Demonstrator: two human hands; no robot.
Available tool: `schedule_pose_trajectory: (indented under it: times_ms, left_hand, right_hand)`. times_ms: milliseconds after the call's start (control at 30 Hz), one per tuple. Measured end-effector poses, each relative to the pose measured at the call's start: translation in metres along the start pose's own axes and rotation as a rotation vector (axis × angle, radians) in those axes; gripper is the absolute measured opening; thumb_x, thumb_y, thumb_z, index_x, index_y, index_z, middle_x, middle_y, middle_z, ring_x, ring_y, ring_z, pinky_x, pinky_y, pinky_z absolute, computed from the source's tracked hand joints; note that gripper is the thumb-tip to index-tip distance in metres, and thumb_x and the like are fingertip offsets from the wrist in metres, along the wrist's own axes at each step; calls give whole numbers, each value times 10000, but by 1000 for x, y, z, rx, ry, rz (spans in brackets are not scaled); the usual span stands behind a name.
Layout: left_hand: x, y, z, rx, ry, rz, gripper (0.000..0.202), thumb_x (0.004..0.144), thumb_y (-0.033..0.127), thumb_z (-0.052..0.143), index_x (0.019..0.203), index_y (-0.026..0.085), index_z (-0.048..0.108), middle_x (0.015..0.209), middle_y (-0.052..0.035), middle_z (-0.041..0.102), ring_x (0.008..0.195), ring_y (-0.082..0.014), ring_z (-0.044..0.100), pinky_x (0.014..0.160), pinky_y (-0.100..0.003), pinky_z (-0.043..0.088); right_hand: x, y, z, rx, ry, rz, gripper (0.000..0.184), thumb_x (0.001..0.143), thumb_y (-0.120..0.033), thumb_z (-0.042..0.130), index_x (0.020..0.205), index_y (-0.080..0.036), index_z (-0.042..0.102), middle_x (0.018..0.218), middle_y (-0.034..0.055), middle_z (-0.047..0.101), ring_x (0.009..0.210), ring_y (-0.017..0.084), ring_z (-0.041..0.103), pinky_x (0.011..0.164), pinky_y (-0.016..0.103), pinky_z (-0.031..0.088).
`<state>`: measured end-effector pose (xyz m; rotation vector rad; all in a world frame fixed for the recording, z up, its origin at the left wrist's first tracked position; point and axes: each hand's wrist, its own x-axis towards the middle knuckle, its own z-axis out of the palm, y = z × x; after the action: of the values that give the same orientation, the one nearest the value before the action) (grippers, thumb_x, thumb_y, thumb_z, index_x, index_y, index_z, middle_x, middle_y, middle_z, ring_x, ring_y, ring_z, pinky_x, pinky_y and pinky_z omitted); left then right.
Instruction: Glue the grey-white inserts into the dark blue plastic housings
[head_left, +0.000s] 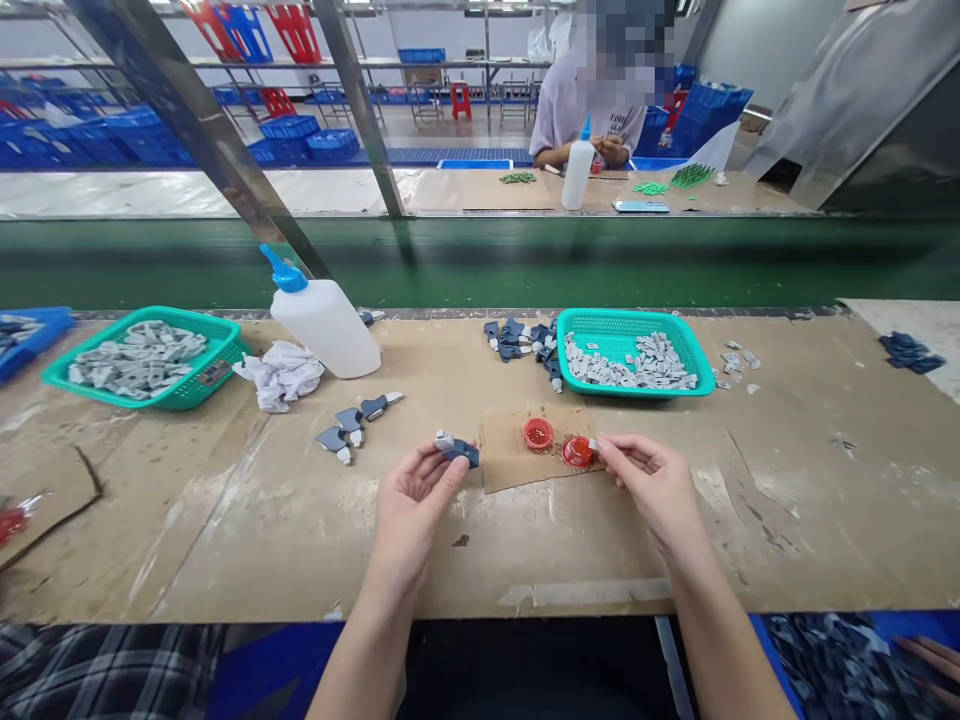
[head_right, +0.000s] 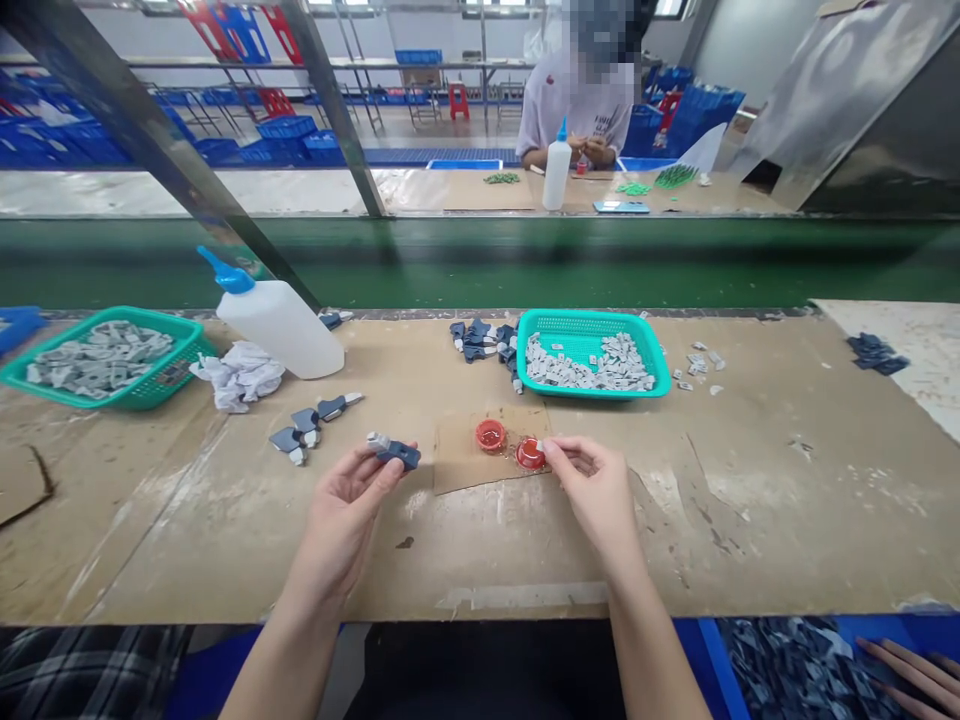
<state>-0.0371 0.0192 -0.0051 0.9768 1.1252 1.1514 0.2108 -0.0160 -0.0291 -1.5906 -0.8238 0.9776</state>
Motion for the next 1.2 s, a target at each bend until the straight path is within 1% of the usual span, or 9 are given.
schedule_pose_trajectory:
  times_ms: [200, 267, 433, 533, 633, 733, 867, 1000, 1200]
  left_hand:
    - [-5, -3, -1, 15, 38, -30, 297, 732, 284, 762, 980, 178, 639, 1013, -72, 735, 1011, -179, 658, 933, -268, 487]
    - [-7, -2, -2, 29, 52, -39, 306, 725, 290, 765, 978, 176, 637, 1013, -77, 736, 1021, -193, 657, 943, -288, 485]
    - [-10, 0, 2, 21, 40, -49, 311, 722, 288, 764, 978, 180, 623, 1027, -84, 732, 1044, -217, 657, 960, -318, 480]
    - [-12, -1, 8, -17, 40, -53, 342, 719, 291, 766, 1003, 193, 604, 1007, -73, 737, 1019, -219, 671, 954, -333, 483]
    - [-14, -4, 16, -38, 3, -47, 274, 748, 290, 743, 968, 191, 614, 980, -65, 741, 995, -203, 676, 938, -321, 492]
    - [-16, -9, 27, -37, -34, -30, 199, 751, 259, 742, 906, 180, 646, 992, -64, 738, 973, -188, 675, 903, -298, 512]
    - [-16, -15, 47, -82, -60, 19, 171, 732, 208, 756, 881, 189, 675, 980, -50, 746, 949, -184, 683, 864, -292, 535]
    - [-16, -13, 60, -120, -99, 45, 184, 731, 171, 751, 902, 203, 692, 993, -49, 751, 981, -201, 685, 882, -318, 543]
    - [-19, -1, 65, -94, -126, 96, 192, 703, 143, 764, 872, 226, 729, 965, -39, 762, 960, -223, 699, 856, -336, 569]
  right_hand:
    - [1, 5, 7, 71, 43, -29, 313, 661, -402, 799, 850, -164, 727, 789, 83, 742, 730, 210, 669, 645, 310, 523]
    - [1, 7, 9, 87, 47, -26, 314, 648, -405, 805, 827, -161, 722, 788, 86, 742, 732, 215, 675, 672, 328, 536]
    - [1, 7, 11, 62, 29, 3, 304, 635, -421, 810, 767, -166, 710, 773, 92, 737, 695, 218, 667, 604, 319, 521]
    - [1, 7, 12, 73, 27, 0, 300, 631, -414, 815, 756, -167, 699, 770, 90, 729, 688, 207, 649, 582, 299, 493]
    - [-1, 4, 8, 141, 21, 15, 292, 642, -402, 816, 762, -167, 693, 730, 66, 703, 632, 168, 598, 539, 266, 451]
    - [-8, -6, 1, 248, 5, 33, 263, 663, -378, 815, 783, -177, 693, 669, 27, 654, 583, 129, 534, 506, 232, 416]
    - [-25, -26, -4, 297, -50, 16, 210, 699, -351, 801, 795, -196, 696, 679, 20, 642, 602, 119, 528, 507, 210, 408]
    - [-39, -39, 8, 308, -148, -7, 159, 735, -337, 773, 782, -210, 689, 668, 7, 636, 593, 114, 530, 519, 210, 413]
    - [-40, -41, 27, 281, -236, -30, 162, 747, -348, 755, 762, -210, 671, 700, 7, 641, 620, 130, 552, 564, 237, 441]
